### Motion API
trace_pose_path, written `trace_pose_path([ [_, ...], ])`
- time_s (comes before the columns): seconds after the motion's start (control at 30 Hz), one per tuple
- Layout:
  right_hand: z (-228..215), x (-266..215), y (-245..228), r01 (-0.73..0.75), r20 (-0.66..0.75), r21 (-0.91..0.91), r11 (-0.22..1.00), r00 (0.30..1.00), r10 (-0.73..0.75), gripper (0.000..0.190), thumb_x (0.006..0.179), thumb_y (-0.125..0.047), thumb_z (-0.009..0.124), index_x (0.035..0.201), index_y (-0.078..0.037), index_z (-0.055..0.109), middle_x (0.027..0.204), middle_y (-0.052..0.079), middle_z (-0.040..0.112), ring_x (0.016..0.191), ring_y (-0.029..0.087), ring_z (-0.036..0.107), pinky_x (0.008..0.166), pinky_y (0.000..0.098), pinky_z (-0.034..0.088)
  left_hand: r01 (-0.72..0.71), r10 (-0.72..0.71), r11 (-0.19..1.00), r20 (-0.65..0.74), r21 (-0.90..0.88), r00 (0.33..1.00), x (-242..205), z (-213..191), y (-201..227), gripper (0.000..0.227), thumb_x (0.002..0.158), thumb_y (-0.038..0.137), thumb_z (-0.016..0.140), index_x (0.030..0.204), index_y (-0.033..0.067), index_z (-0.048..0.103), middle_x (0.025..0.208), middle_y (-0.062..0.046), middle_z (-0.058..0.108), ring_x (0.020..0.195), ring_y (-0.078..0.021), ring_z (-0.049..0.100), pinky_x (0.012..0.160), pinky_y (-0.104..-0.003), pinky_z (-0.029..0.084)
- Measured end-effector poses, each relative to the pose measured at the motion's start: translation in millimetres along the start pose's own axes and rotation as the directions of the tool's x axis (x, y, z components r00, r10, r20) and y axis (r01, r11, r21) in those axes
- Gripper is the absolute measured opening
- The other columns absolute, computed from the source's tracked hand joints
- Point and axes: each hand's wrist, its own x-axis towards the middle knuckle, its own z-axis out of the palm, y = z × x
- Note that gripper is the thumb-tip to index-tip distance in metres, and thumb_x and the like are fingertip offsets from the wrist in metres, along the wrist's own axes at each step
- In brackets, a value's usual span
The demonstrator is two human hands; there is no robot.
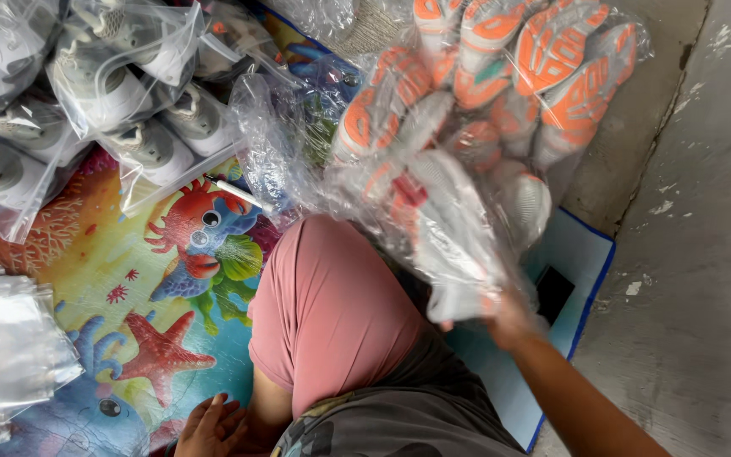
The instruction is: The person packs shoes by hand. They take pairs of shoes, place them into clear plastic bags, write numbers on some of the bags with a marker, and seal the bags.
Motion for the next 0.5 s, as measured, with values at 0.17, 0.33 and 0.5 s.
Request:
trace_pose_path([
  [0.17, -17.6, 4.7, 67.2, -0.416, 0.074, -0.475, 0.776, 0.859, 0.506, 0.063, 0.078, -0.037, 0.073, 0.136, -0.013, 0.072, 0.146, 0.000, 0.065, 0.139, 0.017, 0.053, 0.119, 0.0332, 0.030, -0.090, 0.095, 0.981, -0.017, 0.171, 0.995, -70.8, 37.5, 21.5, 0.040, 0.103, 0.031, 0.056, 0.134, 0.0054, 0.052, 0.130, -0.024, 0.063, 0.116, -0.0383, 0.063, 0.095, -0.047, 0.048],
  [0.33, 15.4, -62.1, -51.6, -0.224, 0.631, -0.164, 0.961, 0.725, 0.277, 0.068, 0.075, -0.030, 0.069, 0.133, 0.002, 0.056, 0.095, 0.022, 0.073, 0.069, 0.034, 0.068, 0.055, 0.0458, 0.052, -0.277, 0.261, 0.922, 0.096, 0.270, 0.961, -112.4, 57.7, 24.1, 0.036, 0.101, 0.022, 0.059, 0.131, 0.0015, 0.062, 0.117, -0.020, 0.070, 0.108, -0.0294, 0.068, 0.096, -0.042, 0.051],
  [0.5, 20.9, -99.0, -88.2, 0.007, 0.957, 0.046, 0.999, 0.286, -0.046, 0.111, 0.088, -0.056, 0.089, 0.163, -0.010, 0.020, 0.162, 0.014, 0.038, 0.141, 0.030, 0.049, 0.100, 0.0475, 0.055, -0.487, 0.384, 0.824, 0.347, 0.290, 0.856, -147.5, 90.7, 28.7, 0.040, 0.091, 0.024, 0.065, 0.126, 0.0061, 0.067, 0.125, -0.009, 0.071, 0.117, -0.0192, 0.065, 0.100, -0.039, 0.053],
])
